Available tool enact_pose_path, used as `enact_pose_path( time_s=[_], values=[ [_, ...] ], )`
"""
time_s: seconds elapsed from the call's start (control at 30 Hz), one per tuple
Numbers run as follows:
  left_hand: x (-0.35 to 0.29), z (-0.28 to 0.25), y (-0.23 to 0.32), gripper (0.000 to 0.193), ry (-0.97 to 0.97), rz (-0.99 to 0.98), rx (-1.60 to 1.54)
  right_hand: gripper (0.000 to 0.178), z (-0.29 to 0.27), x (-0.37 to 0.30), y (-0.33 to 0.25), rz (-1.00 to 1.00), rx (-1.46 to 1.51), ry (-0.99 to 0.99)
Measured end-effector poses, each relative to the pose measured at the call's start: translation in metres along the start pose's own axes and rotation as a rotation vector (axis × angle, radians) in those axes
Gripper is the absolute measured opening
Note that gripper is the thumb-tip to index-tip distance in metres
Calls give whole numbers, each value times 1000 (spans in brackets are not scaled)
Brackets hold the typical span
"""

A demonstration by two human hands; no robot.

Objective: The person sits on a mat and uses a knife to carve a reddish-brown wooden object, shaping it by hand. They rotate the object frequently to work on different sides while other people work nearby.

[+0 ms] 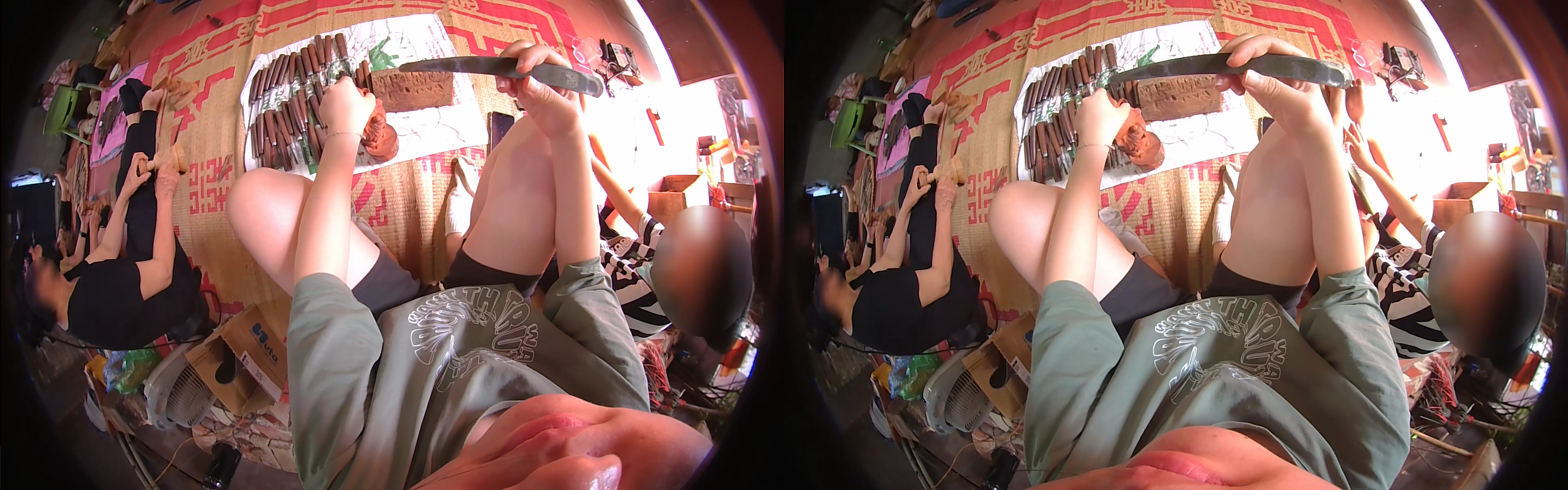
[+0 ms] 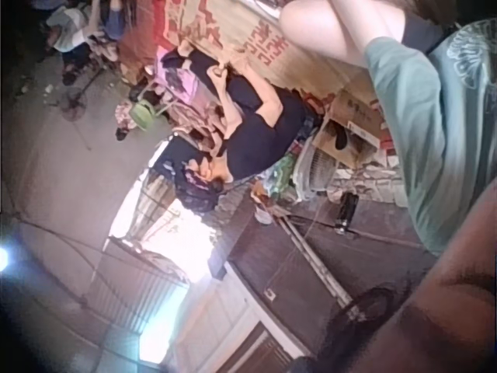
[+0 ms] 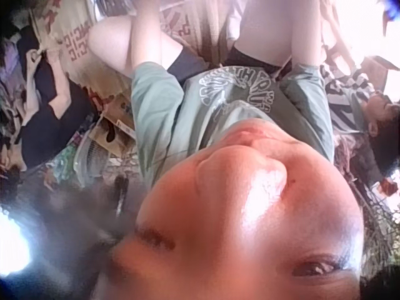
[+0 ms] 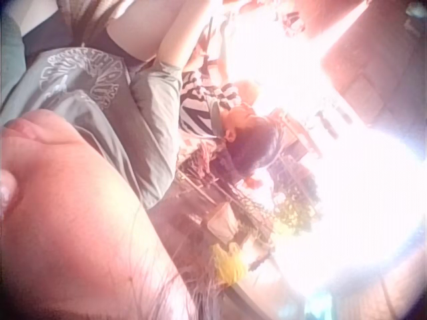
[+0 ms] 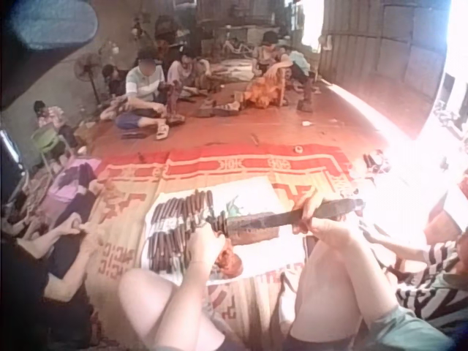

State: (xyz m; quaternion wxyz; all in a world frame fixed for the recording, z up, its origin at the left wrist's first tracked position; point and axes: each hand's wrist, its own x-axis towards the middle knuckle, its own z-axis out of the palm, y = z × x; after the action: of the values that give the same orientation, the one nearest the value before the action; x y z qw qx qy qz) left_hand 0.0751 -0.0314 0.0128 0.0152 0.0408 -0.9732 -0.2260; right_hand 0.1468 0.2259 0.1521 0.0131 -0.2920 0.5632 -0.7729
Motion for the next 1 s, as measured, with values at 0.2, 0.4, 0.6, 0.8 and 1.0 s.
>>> enact_pose_path(
  time_s=[0.2,0.4,0.6,0.8,1.0],
  values=[
    [6,-4,-8,33,-51,9,-41,26,-4,0,0,-1,-76,-33],
    [20,-3,-26,35,-270,-13,-200,28,0,2,1,108,-78,227],
    [16,2,-27,32,-215,-130,-297,26,-17,8,9,157,-209,407],
    [0,-39,-19,30,-35,-157,-697,22,7,14,-1,176,-528,607],
    [-22,-107,9,43,-46,-232,-1237,23,-6,17,12,83,-561,414]
  ],
)
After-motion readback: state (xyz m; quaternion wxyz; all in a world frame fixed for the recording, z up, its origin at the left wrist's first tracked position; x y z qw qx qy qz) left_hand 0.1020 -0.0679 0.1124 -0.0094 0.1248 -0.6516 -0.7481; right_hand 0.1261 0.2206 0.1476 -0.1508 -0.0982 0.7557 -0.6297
